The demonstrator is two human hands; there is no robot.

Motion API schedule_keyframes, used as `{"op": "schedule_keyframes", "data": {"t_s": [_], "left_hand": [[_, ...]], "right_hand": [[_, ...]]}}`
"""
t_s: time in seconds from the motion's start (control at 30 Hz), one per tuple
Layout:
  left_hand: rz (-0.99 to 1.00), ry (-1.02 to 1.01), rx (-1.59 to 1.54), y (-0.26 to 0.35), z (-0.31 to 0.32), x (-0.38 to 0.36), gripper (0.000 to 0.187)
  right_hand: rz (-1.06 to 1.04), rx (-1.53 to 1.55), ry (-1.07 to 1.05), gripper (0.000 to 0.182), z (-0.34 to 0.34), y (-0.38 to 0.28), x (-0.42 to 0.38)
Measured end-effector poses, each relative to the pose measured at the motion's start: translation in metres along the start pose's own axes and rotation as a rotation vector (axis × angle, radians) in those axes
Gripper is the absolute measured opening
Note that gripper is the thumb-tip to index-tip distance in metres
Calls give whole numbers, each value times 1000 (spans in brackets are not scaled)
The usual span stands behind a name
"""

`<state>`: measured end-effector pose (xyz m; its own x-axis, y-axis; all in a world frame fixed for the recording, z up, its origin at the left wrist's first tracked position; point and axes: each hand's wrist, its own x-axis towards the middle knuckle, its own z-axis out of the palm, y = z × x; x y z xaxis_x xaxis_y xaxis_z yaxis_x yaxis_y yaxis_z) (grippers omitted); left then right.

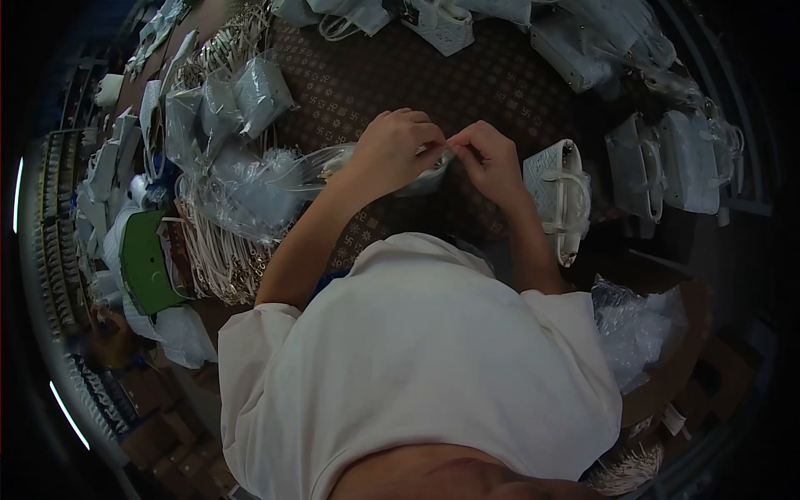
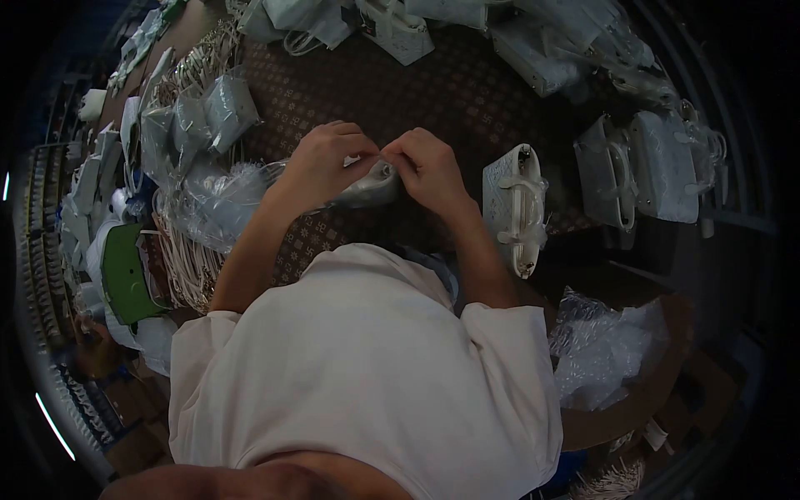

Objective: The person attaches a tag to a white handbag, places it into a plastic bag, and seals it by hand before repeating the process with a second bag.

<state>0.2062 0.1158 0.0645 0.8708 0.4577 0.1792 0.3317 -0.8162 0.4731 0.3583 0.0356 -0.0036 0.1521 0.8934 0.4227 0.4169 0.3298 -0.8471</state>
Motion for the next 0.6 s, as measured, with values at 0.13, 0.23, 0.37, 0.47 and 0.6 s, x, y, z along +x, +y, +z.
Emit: {"op": "schedule_keyframes", "data": {"t_s": [0.13, 0.23, 0.37, 0.47, 0.6], "left_hand": [[-33, -67, -88, -5, 2, 10, 11], [-14, -144, -119, -12, 4, 14, 10], [-12, -68, -156, -8, 8, 13, 11], [-69, -9, -238, -9, 10, 7, 12], [-67, 34, -179, -12, 0, -4, 12]], "right_hand": [[-52, -59, -7, 4, -3, 2, -1], [-40, -71, -28, 5, -3, 4, -2], [-24, -25, 40, 5, -2, 5, -3], [33, 29, 90, 6, 2, 3, -5], [80, 100, 165, 7, 9, -2, -6]]}}
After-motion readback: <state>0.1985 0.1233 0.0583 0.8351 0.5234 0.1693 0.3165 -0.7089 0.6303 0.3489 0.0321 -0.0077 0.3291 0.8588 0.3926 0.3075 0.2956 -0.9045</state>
